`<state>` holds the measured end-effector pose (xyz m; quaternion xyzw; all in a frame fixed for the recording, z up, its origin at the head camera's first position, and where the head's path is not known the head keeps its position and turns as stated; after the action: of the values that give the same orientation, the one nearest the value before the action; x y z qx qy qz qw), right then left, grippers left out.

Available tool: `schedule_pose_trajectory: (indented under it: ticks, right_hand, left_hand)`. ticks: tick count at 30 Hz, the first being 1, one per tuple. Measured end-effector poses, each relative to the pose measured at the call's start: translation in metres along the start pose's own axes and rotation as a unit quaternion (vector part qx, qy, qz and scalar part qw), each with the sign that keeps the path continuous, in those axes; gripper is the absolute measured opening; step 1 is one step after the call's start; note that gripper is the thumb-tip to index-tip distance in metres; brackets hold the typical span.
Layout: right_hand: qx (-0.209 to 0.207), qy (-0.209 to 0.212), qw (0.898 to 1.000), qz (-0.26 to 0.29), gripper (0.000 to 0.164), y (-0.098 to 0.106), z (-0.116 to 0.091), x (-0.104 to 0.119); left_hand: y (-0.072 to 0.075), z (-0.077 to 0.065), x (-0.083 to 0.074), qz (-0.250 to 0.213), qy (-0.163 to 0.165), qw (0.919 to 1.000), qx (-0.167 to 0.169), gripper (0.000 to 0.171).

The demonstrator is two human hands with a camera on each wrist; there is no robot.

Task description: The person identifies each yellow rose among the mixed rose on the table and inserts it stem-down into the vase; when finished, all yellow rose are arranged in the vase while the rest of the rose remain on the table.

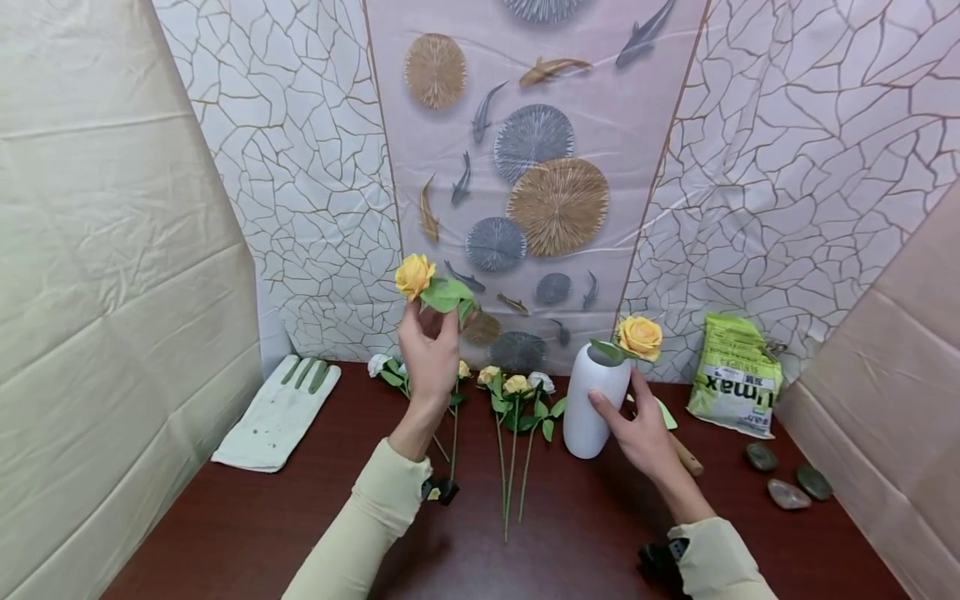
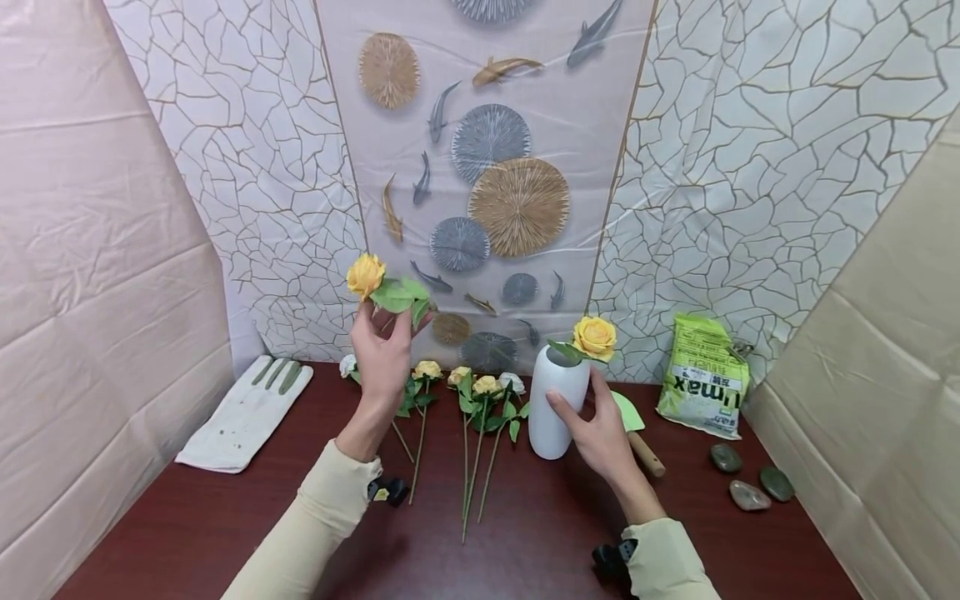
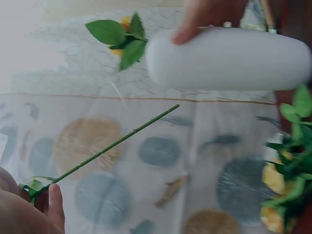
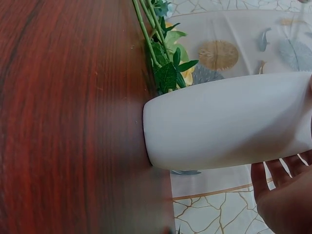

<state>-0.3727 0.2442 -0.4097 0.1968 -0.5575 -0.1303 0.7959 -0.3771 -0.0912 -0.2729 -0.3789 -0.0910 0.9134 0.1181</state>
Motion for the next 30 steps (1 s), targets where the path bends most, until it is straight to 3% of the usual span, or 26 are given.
schedule_pose_trajectory:
  ticks: [6,13,18,24,30]
  right_hand:
    - [0.003,-0.007,1.000,-0.005,0.065,-0.002,0.000,0.000]
    - [-0.007,-0.009,1.000,-0.009,0.065,0.000,-0.003,-0.001]
    - [-0.009,-0.004,1.000,0.001,0.067,0.001,-0.002,-0.002]
    - [-0.006,-0.005,1.000,-0.009,0.067,0.001,-0.002,-0.001]
    - [0.000,-0.002,1.000,-0.014,0.066,0.000,0.000,0.000]
  left_hand:
    - [-0.020,0.021,-0.035,-0.017,-0.049,0.9985,-0.014,0.038]
    - [-0.048,0.027,-0.040,-0.033,-0.046,0.9984,-0.001,0.044]
    - [-0.066,0.024,-0.025,-0.012,-0.036,0.9991,0.017,0.047]
    - [-0.081,0.019,-0.001,0.076,-0.006,0.9965,0.034,0.040]
    - [-0.096,0.011,0.020,0.124,0.020,0.9905,0.055,0.038]
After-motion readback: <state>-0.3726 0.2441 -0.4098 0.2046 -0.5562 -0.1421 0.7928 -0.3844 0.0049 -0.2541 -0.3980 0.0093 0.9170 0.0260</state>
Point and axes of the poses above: each hand's wrist, its own z-axis towards the middle knuckle, its own y-axis out of the back of the hand, x = y × z, the point moved 10 cm from there along z, towards the middle knuckle, and after that the axes turned 13 degrees about x, right-handed, at the moved point
